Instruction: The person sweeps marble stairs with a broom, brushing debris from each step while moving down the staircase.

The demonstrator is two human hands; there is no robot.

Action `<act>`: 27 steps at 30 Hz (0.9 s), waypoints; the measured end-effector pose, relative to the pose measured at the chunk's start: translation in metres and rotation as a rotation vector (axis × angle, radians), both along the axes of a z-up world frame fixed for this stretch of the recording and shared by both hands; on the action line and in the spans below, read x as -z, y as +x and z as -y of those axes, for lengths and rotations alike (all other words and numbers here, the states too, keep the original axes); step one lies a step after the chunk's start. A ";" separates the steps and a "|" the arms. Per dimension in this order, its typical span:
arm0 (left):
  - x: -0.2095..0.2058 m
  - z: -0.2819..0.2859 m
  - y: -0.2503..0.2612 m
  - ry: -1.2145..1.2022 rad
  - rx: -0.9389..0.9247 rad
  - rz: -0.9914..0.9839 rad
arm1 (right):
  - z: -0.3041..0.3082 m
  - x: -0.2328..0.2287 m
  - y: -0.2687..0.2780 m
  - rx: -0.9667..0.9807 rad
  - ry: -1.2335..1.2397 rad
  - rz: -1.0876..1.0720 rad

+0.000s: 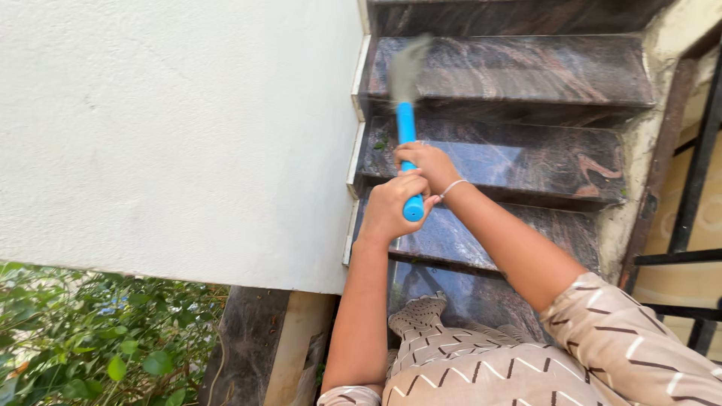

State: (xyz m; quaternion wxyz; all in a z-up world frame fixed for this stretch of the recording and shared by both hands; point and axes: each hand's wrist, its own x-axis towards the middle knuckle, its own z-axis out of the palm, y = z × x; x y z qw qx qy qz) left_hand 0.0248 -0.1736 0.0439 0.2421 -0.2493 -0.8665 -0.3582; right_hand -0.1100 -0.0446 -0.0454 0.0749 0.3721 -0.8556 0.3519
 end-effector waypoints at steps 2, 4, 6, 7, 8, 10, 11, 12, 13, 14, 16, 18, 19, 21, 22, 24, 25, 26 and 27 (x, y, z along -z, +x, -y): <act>0.002 0.010 0.000 -0.052 -0.049 0.007 | 0.016 -0.004 0.002 -0.012 0.042 -0.006; 0.004 0.016 -0.003 0.011 -0.017 0.015 | 0.027 -0.009 0.005 0.037 0.098 -0.146; 0.004 0.016 -0.008 0.035 0.019 -0.018 | 0.023 -0.017 0.009 0.131 0.146 0.012; 0.004 0.014 -0.012 0.026 0.039 -0.055 | 0.017 -0.022 0.012 0.183 0.171 0.091; 0.003 0.011 -0.016 0.018 0.058 -0.093 | 0.010 -0.027 0.014 0.196 0.181 0.103; 0.003 -0.001 -0.024 -0.026 0.108 -0.019 | -0.006 -0.033 0.018 0.231 0.198 0.127; 0.003 -0.008 -0.029 -0.048 0.132 0.015 | -0.015 -0.034 0.020 0.259 0.146 0.132; 0.003 -0.016 -0.033 -0.052 0.180 -0.006 | -0.026 -0.033 0.023 0.286 0.094 0.135; 0.004 -0.025 -0.037 -0.056 0.230 -0.025 | -0.038 -0.031 0.026 0.315 0.041 0.141; 0.007 -0.034 -0.040 -0.059 0.280 -0.043 | -0.050 -0.028 0.027 0.345 0.061 0.157; 0.013 -0.055 -0.046 -0.069 0.335 -0.029 | -0.080 -0.021 0.026 0.408 0.096 0.188; 0.021 -0.081 -0.052 -0.052 0.397 -0.038 | -0.113 -0.011 0.028 0.447 0.078 0.109; 0.026 -0.095 -0.054 -0.029 0.430 -0.050 | -0.130 -0.007 0.031 0.463 0.070 0.073; 0.036 -0.123 -0.058 -0.016 0.485 -0.050 | -0.162 0.001 0.038 0.561 0.099 0.061; 0.041 -0.138 -0.060 -0.028 0.506 -0.039 | -0.176 0.005 0.041 0.609 0.114 0.055; 0.052 -0.161 -0.062 -0.024 0.558 -0.030 | -0.202 0.012 0.045 0.686 0.151 0.072; 0.057 -0.170 -0.063 -0.012 0.586 -0.032 | -0.213 0.017 0.046 0.719 0.169 0.080; 0.062 -0.179 -0.064 0.000 0.614 -0.035 | -0.223 0.022 0.049 0.757 0.200 0.057; 0.066 -0.184 -0.064 0.014 0.629 -0.005 | -0.230 0.028 0.052 0.791 0.228 0.033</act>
